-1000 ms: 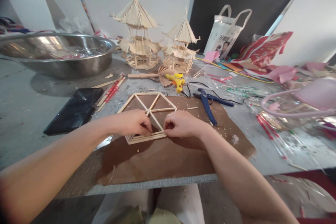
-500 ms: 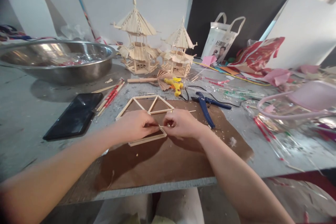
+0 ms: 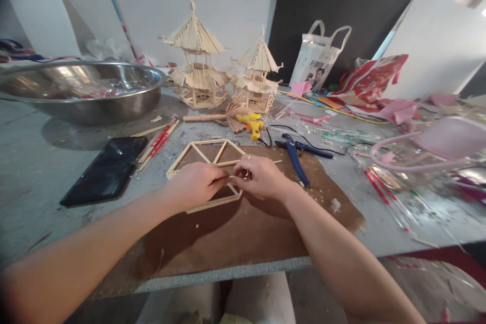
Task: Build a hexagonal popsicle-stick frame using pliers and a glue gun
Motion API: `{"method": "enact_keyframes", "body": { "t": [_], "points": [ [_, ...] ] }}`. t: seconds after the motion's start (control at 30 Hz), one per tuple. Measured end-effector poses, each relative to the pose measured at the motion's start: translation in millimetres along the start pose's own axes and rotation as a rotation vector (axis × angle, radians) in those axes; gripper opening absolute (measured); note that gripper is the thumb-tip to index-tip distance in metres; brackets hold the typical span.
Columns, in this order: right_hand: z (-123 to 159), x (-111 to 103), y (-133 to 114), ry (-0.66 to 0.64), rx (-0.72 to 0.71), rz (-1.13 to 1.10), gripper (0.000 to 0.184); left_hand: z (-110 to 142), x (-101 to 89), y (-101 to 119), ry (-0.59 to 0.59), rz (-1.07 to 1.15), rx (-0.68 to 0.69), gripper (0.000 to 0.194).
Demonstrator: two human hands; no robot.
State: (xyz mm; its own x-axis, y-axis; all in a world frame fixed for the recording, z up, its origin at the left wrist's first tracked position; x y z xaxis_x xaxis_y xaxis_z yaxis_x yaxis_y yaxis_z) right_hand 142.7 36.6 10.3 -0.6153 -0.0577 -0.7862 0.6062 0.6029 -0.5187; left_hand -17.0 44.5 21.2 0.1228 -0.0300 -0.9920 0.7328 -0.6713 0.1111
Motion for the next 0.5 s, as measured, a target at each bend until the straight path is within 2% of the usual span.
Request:
{"method": "enact_keyframes", "body": {
  "t": [0.1, 0.2, 0.37, 0.5],
  "points": [
    [-1.0, -5.4, 3.5, 0.061, 0.101, -0.051, 0.017, -1.1, -0.6, -4.2, 0.015, 0.010, -0.054, 0.035],
    [-1.7, -11.3, 9.5, 0.167, 0.205, -0.076, 0.014, -2.8, -1.5, -10.2, 0.040, 0.043, -0.097, 0.036],
    [-1.3, -11.3, 18.6, 0.155, 0.287, -0.217, 0.013, -5.1, -2.8, -19.8, 0.063, 0.177, -0.157, 0.037],
    [-1.6, -15.4, 22.5, 0.397, 0.371, -0.433, 0.019, -6.2, -5.8, -27.5, 0.133, 0.263, -0.187, 0.037]
  ]
}}
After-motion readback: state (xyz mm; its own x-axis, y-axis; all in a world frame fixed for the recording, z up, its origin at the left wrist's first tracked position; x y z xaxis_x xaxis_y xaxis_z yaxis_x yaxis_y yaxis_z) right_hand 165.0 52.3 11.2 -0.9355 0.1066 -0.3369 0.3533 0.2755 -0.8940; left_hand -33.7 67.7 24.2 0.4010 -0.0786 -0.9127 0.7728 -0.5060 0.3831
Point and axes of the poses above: each hand's wrist, its own z-axis away from the middle knuckle, its own x-axis out of the palm, y = z × x, the point moved 2 cm from there along -z, towards the middle knuckle, and after that the axes turned 1 degree about -z, right-handed, at the moved point
